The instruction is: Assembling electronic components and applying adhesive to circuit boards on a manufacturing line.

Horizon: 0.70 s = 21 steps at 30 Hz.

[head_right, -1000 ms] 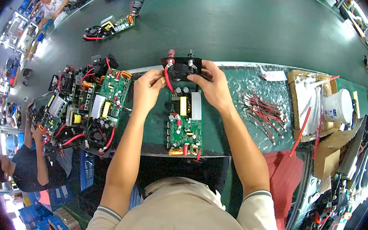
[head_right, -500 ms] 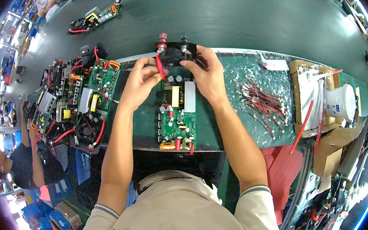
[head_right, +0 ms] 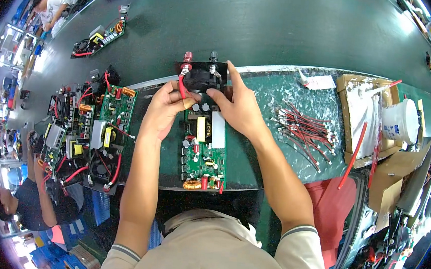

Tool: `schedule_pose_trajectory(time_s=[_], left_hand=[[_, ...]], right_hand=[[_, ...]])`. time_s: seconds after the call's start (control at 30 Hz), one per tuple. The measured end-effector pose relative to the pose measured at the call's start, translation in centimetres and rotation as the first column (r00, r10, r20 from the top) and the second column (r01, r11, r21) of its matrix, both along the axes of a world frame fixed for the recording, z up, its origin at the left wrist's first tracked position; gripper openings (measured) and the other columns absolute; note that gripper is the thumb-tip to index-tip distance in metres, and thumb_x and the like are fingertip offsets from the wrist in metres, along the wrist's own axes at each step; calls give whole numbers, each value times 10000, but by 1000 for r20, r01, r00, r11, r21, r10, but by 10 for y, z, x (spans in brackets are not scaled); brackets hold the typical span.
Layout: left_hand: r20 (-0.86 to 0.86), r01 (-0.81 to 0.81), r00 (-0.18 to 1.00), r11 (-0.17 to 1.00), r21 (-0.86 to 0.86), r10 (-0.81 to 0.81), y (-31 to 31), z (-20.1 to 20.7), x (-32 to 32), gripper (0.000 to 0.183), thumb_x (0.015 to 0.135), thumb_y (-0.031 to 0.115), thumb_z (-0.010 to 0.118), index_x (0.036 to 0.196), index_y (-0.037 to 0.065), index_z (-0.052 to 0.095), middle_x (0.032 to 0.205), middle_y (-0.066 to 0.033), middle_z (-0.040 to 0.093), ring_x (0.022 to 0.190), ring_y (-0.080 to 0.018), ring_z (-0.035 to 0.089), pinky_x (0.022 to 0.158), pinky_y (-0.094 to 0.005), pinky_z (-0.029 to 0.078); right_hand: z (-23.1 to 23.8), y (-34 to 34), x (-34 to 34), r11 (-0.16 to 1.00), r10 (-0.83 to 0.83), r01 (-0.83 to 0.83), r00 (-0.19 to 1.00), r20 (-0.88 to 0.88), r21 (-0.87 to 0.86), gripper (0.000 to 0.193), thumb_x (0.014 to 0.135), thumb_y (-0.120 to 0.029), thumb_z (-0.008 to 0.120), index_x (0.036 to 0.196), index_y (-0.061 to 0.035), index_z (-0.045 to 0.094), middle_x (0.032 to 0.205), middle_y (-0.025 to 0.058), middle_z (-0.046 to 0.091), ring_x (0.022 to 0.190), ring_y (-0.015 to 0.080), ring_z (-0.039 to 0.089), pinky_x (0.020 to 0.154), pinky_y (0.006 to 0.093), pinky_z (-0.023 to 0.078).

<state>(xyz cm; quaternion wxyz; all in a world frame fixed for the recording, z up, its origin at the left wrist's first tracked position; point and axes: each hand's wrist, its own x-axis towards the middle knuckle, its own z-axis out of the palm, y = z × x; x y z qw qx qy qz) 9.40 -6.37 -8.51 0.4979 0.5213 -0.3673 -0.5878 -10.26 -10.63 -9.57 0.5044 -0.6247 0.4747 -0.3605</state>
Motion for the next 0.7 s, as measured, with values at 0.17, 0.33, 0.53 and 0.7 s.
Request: schedule_pose_trajectory(time_s=[0.17,0.33,0.53,0.7], left_hand=[[178,-165,970,986,-9,164,-3,3,-17,315,828,9,756,1068,-17,553,903,-111,732,833,-138,689,772,-266,529],[279,-225,932,973,-57,232,-9,4,-33,386,785,84,821,1020,-10,528,803,-52,689,736,-87,623,706,-254,503],[311,-252,910,961,-112,275,-4,-5,-36,364,825,81,756,1095,-7,529,797,-70,693,729,-113,629,730,-290,499],[371,-190,905,978,-84,208,-2,4,-32,373,844,81,738,1139,-12,531,840,-79,713,756,-112,644,746,-292,503]], right_hand=[[5,-1,0,995,81,-84,996,48,48,758,863,-98,691,1494,26,290,877,193,712,782,195,677,742,318,518],[6,-9,-9,972,162,-183,976,145,147,652,921,-11,620,1490,-3,301,1025,122,700,919,126,636,826,298,506],[12,-10,-11,937,277,-331,900,338,114,655,877,44,653,1455,1,350,1100,138,686,1037,164,636,928,333,505],[5,-10,1,982,119,-147,969,217,120,601,836,51,677,1381,29,423,1016,148,701,887,175,679,761,332,559]])
